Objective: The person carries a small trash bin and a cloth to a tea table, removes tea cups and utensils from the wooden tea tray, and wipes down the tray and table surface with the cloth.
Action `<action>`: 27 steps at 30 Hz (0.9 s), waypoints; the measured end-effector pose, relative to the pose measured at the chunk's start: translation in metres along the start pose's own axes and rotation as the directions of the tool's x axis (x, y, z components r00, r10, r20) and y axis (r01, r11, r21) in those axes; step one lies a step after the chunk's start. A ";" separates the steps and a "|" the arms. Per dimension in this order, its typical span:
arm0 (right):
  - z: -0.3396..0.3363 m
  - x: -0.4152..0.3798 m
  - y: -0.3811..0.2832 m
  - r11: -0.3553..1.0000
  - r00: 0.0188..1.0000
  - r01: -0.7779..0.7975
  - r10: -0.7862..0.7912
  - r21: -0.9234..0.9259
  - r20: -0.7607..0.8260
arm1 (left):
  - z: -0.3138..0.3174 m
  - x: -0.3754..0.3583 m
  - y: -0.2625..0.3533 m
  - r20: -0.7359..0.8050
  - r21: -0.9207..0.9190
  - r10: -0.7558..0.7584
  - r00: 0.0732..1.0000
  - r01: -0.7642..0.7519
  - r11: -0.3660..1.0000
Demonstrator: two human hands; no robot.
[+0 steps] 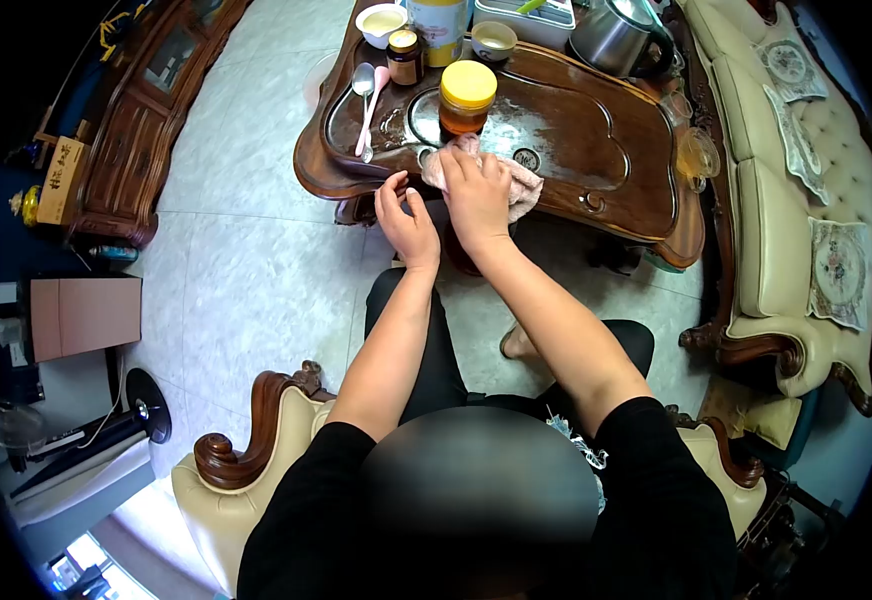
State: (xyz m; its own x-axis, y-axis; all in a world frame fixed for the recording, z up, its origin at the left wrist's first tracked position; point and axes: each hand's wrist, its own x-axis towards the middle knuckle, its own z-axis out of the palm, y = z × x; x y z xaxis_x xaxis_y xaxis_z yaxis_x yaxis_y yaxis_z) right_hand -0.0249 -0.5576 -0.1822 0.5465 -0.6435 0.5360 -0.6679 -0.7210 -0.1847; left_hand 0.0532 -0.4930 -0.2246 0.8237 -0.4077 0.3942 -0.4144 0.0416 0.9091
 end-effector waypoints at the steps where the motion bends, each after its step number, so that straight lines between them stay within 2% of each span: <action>1: -0.004 -0.003 0.007 0.997 0.999 0.048 -0.049 0.065 0.011 | -0.001 0.000 0.000 0.008 0.009 0.008 1.000 -0.008 1.000; 3: -0.007 -0.008 0.010 0.994 0.997 0.077 -0.076 0.082 -0.014 | -0.001 -0.001 0.000 0.018 0.016 0.018 1.000 -0.018 1.000; 6: -0.006 -0.008 0.002 0.988 0.998 0.039 -0.031 0.149 -0.052 | 0.003 -0.001 0.001 0.032 0.039 0.031 0.999 -0.032 0.999; 9: 0.004 -0.004 -0.013 0.988 1.000 0.000 -0.002 0.156 0.012 | 0.008 -0.002 -0.002 -0.023 0.115 0.121 0.992 -0.117 0.986; 10: 0.003 -0.004 -0.019 0.983 0.999 -0.024 0.015 0.181 0.048 | 0.008 -0.003 -0.003 -0.024 0.123 0.106 0.994 -0.103 0.987; 13: -0.002 -0.004 -0.008 0.987 0.996 0.068 -0.076 0.146 0.054 | 0.008 -0.003 -0.002 -0.024 0.153 0.084 0.996 -0.079 0.985; 15: -0.010 -0.008 0.021 0.984 0.978 0.143 -0.157 0.106 0.137 | 0.007 -0.003 0.001 -0.017 0.111 0.119 0.993 -0.117 0.987; 16: -0.021 -0.011 0.038 0.987 0.978 0.138 -0.149 0.084 0.145 | 0.006 -0.003 0.000 -0.016 0.109 0.115 0.993 -0.113 0.988; 17: -0.020 -0.019 0.062 0.994 0.993 0.098 -0.101 0.046 0.062 | 0.004 -0.002 0.001 -0.019 0.119 0.123 0.992 -0.120 0.986; 18: -0.046 -0.022 0.082 0.995 0.994 0.041 -0.050 0.095 0.096 | 0.002 -0.001 0.001 -0.021 0.119 0.108 0.994 -0.105 0.987; 19: -0.057 -0.029 0.110 0.993 0.975 -0.090 0.073 0.073 0.209 | 0.000 0.000 0.002 -0.023 0.119 0.092 0.996 -0.088 0.989; 21: -0.082 -0.051 0.166 0.999 0.987 0.033 -0.036 0.020 0.160 | -0.001 0.001 0.001 -0.026 0.117 0.086 0.996 -0.082 0.990; 23: -0.108 -0.069 0.202 0.999 0.984 0.002 0.005 -0.039 0.179 | 0.001 0.001 0.002 -0.030 0.108 0.081 0.996 -0.077 0.991; 25: -0.115 -0.082 0.223 0.988 0.984 -0.157 0.158 -0.010 0.086 | 0.003 0.000 0.004 -0.014 0.100 0.066 0.998 -0.064 0.993; 27: -0.090 -0.091 0.209 0.951 0.948 -0.302 0.292 -0.071 -0.125 | 0.006 -0.001 0.006 -0.008 0.109 0.067 0.998 -0.065 0.992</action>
State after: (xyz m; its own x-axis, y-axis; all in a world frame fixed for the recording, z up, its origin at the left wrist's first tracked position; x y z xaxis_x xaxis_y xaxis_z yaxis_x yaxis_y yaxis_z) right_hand -0.2595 -0.6265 -0.1957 0.2599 -0.7884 0.5575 -0.8357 -0.4729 -0.2792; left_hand 0.0474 -0.4976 -0.2204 0.7974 -0.3965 0.4549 -0.5070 -0.0314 0.8614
